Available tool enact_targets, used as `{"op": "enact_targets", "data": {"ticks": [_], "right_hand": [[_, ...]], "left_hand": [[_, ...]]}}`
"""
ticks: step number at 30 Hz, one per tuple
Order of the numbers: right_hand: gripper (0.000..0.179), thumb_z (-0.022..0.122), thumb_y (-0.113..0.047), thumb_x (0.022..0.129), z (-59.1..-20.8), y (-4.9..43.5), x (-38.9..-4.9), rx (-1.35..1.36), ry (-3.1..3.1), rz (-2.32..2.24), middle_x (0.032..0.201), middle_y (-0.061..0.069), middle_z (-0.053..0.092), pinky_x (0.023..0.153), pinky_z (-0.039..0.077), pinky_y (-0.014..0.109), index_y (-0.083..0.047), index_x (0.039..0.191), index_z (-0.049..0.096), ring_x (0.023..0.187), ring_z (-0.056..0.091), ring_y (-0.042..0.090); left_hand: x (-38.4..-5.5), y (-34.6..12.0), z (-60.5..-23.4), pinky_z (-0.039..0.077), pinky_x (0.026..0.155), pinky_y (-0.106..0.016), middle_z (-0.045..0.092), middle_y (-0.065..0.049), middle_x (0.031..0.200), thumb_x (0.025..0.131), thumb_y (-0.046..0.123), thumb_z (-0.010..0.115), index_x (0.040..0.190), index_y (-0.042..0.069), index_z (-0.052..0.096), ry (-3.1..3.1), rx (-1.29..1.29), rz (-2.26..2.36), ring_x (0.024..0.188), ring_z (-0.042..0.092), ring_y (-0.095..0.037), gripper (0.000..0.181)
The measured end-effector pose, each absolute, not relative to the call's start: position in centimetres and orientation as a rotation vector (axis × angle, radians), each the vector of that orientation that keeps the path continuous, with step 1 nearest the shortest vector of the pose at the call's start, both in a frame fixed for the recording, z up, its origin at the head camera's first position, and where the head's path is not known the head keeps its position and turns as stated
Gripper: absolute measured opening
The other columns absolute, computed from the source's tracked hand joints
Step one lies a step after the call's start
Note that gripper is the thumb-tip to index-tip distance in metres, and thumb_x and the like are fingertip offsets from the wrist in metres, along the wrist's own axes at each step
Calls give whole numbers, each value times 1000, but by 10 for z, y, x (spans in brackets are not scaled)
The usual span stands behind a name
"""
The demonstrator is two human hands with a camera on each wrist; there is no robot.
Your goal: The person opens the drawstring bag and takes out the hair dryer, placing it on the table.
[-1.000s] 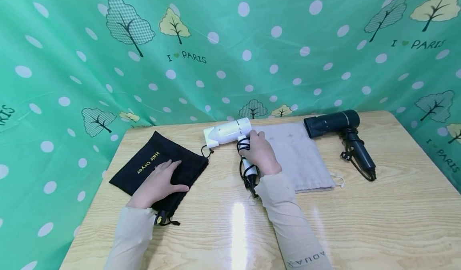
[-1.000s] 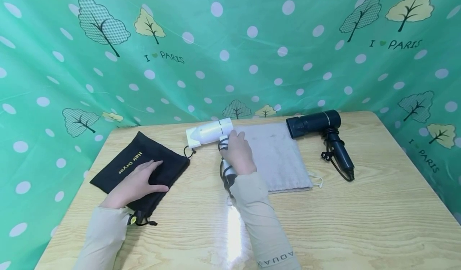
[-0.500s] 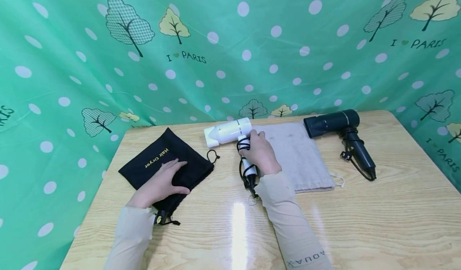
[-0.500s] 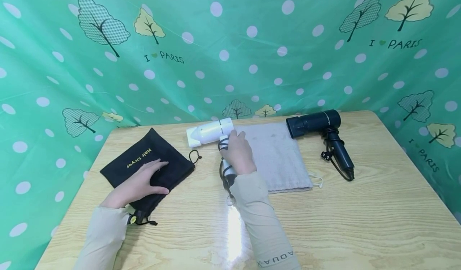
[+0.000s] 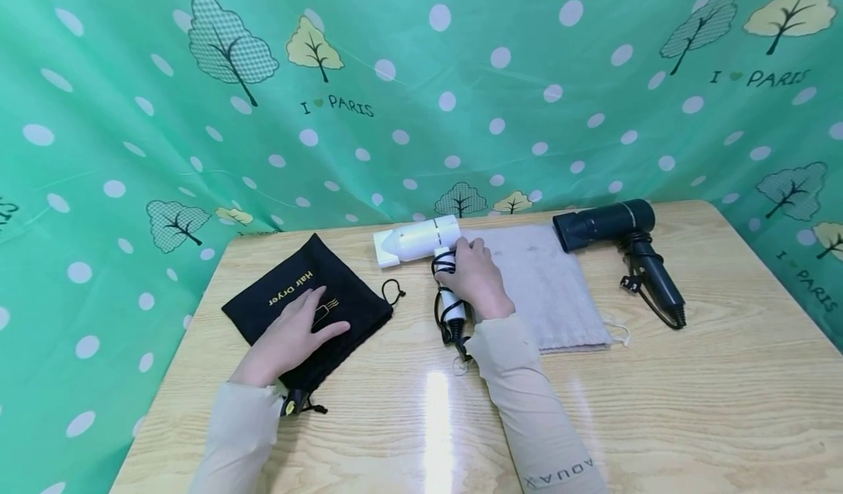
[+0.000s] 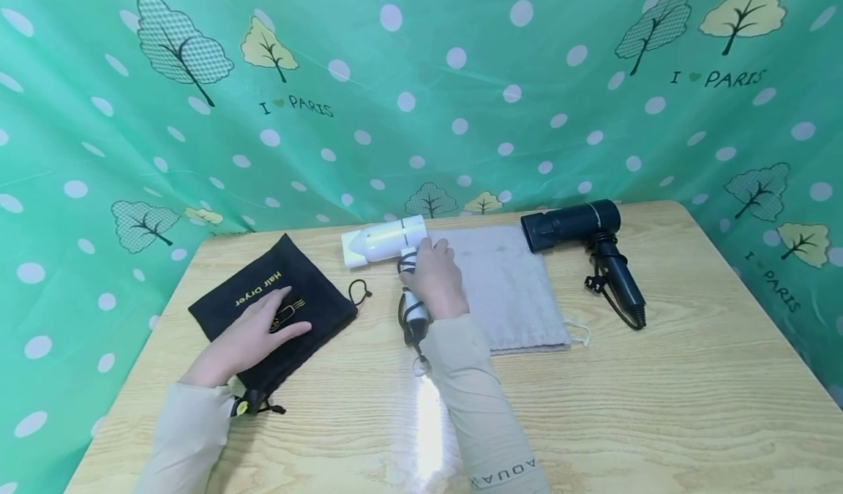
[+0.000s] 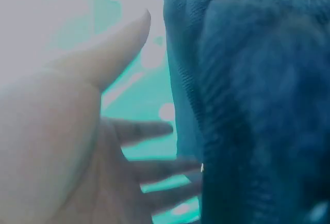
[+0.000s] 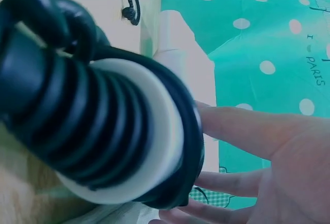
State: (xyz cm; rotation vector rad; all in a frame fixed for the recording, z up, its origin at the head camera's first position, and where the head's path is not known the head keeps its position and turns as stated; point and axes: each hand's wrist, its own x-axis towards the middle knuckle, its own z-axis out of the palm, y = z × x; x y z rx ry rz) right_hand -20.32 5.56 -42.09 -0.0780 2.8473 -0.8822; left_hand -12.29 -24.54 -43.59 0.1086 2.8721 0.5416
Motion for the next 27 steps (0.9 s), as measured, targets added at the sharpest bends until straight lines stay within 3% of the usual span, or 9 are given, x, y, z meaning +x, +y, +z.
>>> {"op": "enact_targets", "data": {"ticks": [4, 10, 27], "right_hand": [[58, 75, -29, 88, -419, 55, -203, -95, 2843, -876, 124, 23, 46, 85, 53, 47, 1, 131, 50, 107, 50, 34], [62, 74, -26, 89, -421, 55, -203, -75, 2790, -934, 122, 23, 44, 80, 56, 43, -2, 140, 47, 95, 59, 34], [57, 72, -30, 91, -425, 54, -205, -41, 2819, -955, 124, 23, 44, 80, 55, 44, -2, 136, 50, 92, 61, 35]], "left_hand": [[-123, -243, -440, 25, 109, -72, 22, -38, 154, 93, 62, 56, 152, -5, 29, 2899, 91, 429, 141, 20, -58, 93], [-124, -242, -445, 28, 110, -70, 25, -44, 150, 89, 58, 64, 147, -8, 36, 2897, 158, 340, 140, 21, -59, 92], [-127, -243, -445, 27, 113, -66, 23, -32, 158, 78, 41, 83, 145, -1, 44, 2807, 248, 534, 145, 18, -50, 88]]}}
